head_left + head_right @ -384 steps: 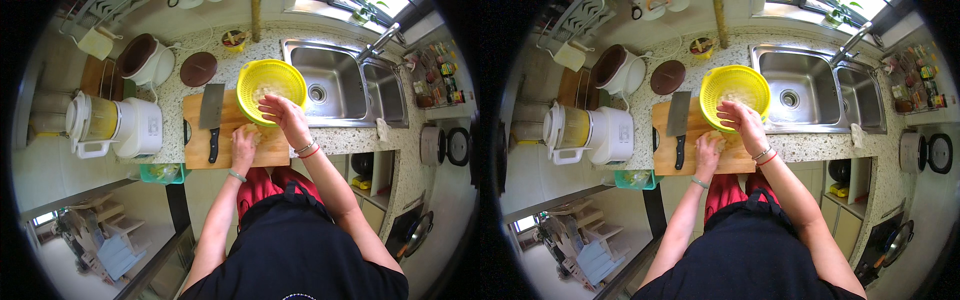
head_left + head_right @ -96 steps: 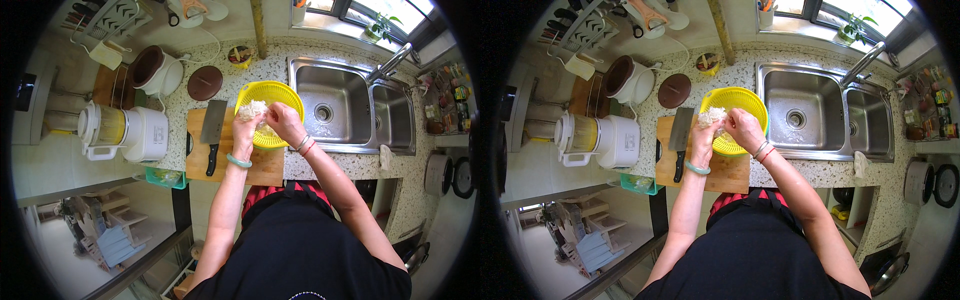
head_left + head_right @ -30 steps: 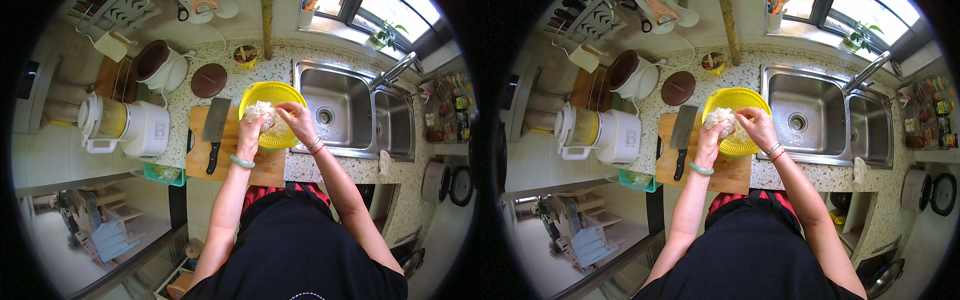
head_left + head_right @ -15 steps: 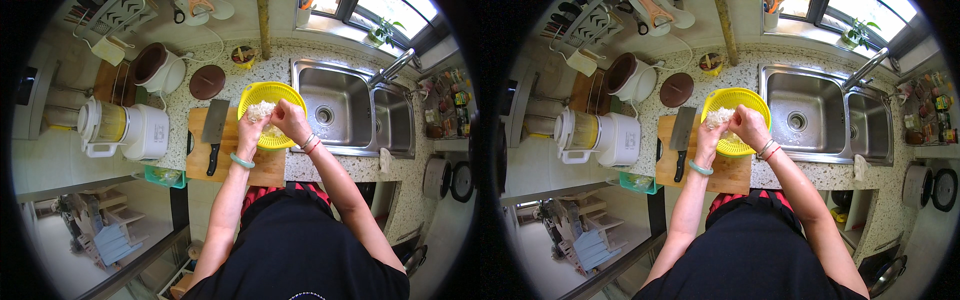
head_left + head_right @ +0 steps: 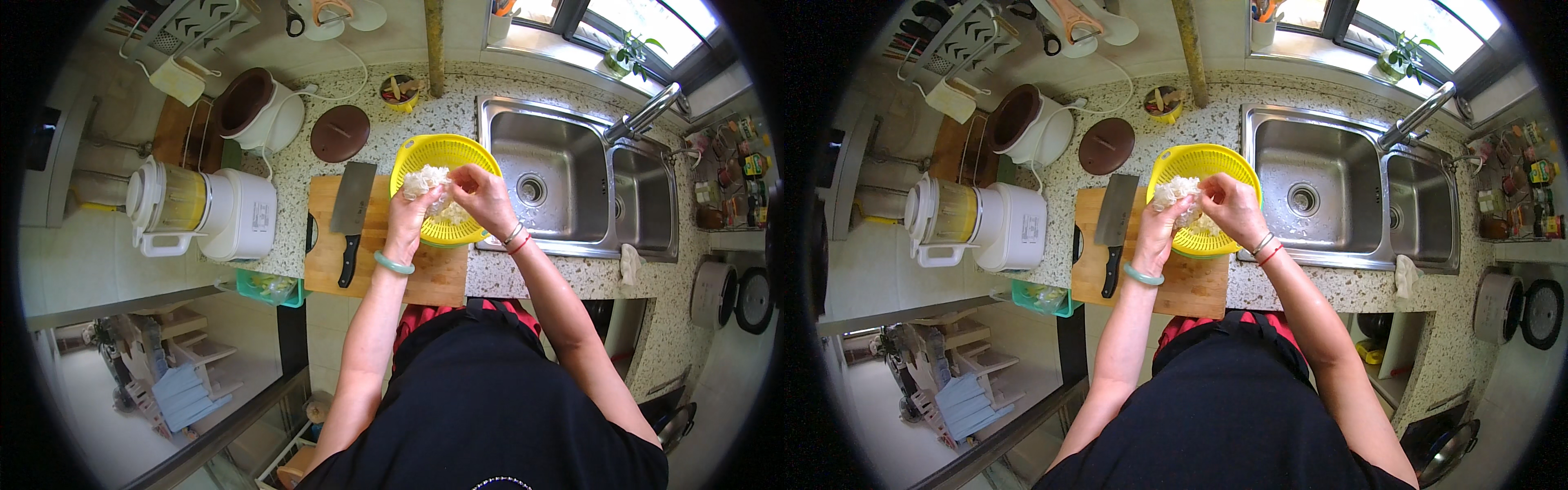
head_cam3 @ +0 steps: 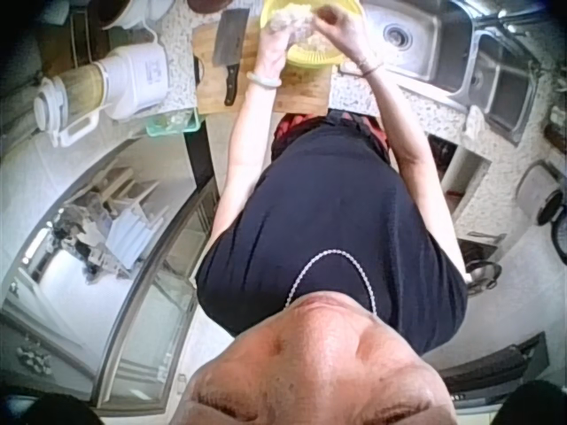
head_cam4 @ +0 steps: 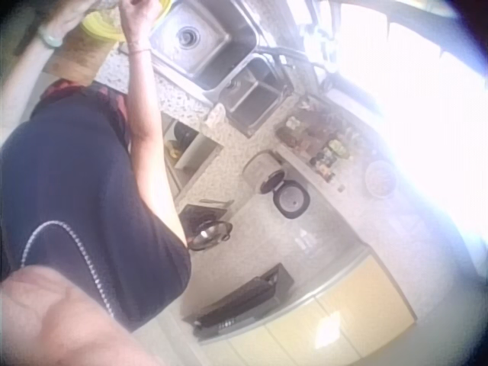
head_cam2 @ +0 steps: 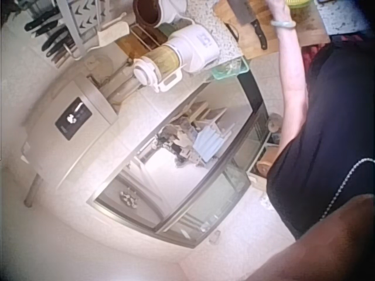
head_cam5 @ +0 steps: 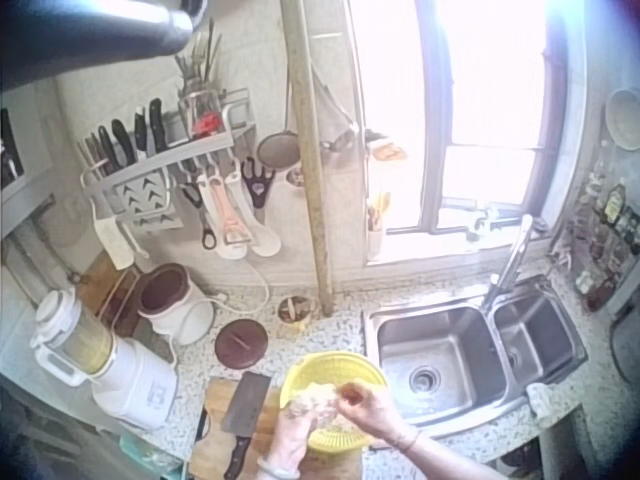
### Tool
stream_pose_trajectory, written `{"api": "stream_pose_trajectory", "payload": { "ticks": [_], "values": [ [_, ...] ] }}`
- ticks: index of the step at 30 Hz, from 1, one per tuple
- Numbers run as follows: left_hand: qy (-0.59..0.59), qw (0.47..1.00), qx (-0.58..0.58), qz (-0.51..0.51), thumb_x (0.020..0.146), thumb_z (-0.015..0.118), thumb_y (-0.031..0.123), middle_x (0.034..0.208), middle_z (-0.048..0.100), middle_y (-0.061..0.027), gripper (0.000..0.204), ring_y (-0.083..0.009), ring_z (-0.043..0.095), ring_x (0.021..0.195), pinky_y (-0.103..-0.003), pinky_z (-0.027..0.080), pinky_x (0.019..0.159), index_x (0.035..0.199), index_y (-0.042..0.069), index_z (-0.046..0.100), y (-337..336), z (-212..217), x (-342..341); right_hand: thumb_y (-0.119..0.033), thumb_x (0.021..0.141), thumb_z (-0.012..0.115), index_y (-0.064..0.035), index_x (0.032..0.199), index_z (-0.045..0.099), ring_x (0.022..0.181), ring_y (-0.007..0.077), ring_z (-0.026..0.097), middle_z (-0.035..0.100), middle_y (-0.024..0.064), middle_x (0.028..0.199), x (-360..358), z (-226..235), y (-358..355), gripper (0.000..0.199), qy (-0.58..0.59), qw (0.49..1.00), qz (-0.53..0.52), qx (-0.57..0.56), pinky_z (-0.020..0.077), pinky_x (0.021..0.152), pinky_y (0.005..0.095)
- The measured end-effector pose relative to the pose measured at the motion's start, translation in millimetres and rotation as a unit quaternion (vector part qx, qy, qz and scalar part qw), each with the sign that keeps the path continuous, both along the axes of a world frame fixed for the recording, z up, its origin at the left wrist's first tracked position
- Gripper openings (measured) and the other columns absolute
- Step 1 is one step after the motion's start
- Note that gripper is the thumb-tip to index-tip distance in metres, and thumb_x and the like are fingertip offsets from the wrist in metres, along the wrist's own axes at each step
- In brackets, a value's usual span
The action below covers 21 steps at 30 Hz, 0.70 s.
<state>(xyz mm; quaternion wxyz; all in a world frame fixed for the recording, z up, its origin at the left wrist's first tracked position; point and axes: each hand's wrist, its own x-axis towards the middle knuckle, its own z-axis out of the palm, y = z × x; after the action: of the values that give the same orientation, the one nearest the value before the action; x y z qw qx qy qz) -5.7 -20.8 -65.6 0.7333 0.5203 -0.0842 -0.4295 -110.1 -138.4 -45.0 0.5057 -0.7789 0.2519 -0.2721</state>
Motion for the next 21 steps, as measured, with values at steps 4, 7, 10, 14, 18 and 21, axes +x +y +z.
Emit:
{"api": "stream_pose_trajectory", "payload": {
  "ticks": [4,7,10,14,18,21],
  "values": [
    [-0.055,0.998,0.038,0.014,0.081,0.071,0.004,0.104,0.066,-0.0059,0.031,-0.0143,0.063,0.093,-0.029,0.051,0.083,0.111,0.002,0.062,-4.2,2.3,-2.8,-0.008,0.076,0.068,0.0008,0.079,0.059,0.068,0.0242,0.064,0.064,0.0131,0.073,2.1,7.1,-1.1,0.012,0.008,0.997,0.029,-0.067,0.0515,0.063,0.0325],
    [-0.088,0.994,0.064,0.011,0.081,0.071,0.005,0.104,0.067,-0.006,0.031,-0.0137,0.063,0.093,-0.028,0.051,0.083,0.111,0.002,0.062,-5.1,6.5,-3.1,-0.007,0.075,0.068,0.0,0.078,0.058,0.067,0.0276,0.063,0.063,0.0135,0.072,4.3,4.4,-2.3,0.013,0.008,0.99,0.031,-0.134,0.0512,0.063,0.0345],
    [-0.07,0.995,0.067,0.005,0.081,0.071,0.005,0.105,0.066,-0.0061,0.031,-0.0138,0.063,0.093,-0.028,0.051,0.083,0.111,0.002,0.062,-4.5,11.4,-3.3,-0.006,0.074,0.068,-0.0002,0.077,0.056,0.067,0.0287,0.063,0.063,0.0142,0.071,4.1,-0.1,-2.5,0.013,0.016,0.99,0.025,-0.139,0.0511,0.062,0.0351],
    [-0.033,0.999,0.029,0.002,0.081,0.07,0.004,0.105,0.066,-0.0065,0.031,-0.0148,0.063,0.094,-0.029,0.051,0.084,0.111,0.001,0.062,-1.7,7.0,-1.7,-0.004,0.074,0.067,0.0,0.077,0.056,0.066,0.0291,0.064,0.063,0.0148,0.072,4.0,-4.9,1.6,0.012,0.018,0.996,-0.012,-0.086,0.0514,0.061,0.0351],
    [0.027,1.0,-0.014,-0.008,0.082,0.069,0.004,0.105,0.065,-0.0065,0.031,-0.016,0.063,0.095,-0.03,0.052,0.084,0.112,0.001,0.061,3.3,-1.1,4.7,-0.004,0.075,0.067,0.0008,0.079,0.058,0.065,0.0256,0.066,0.064,0.0141,0.071,1.5,-9.8,-1.4,0.011,0.01,0.996,-0.048,-0.073,0.0524,0.061,0.0325],
    [0.065,0.997,-0.03,-0.02,0.083,0.068,0.004,0.106,0.065,-0.0064,0.031,-0.0162,0.063,0.096,-0.03,0.052,0.085,0.114,0.002,0.06,5.0,0.9,8.0,-0.007,0.078,0.068,0.001,0.085,0.063,0.065,0.0187,0.066,0.066,0.0127,0.071,-1.7,-8.5,-5.9,0.012,0.007,0.998,-0.056,-0.036,0.0524,0.062,0.0288]
  ]
}}
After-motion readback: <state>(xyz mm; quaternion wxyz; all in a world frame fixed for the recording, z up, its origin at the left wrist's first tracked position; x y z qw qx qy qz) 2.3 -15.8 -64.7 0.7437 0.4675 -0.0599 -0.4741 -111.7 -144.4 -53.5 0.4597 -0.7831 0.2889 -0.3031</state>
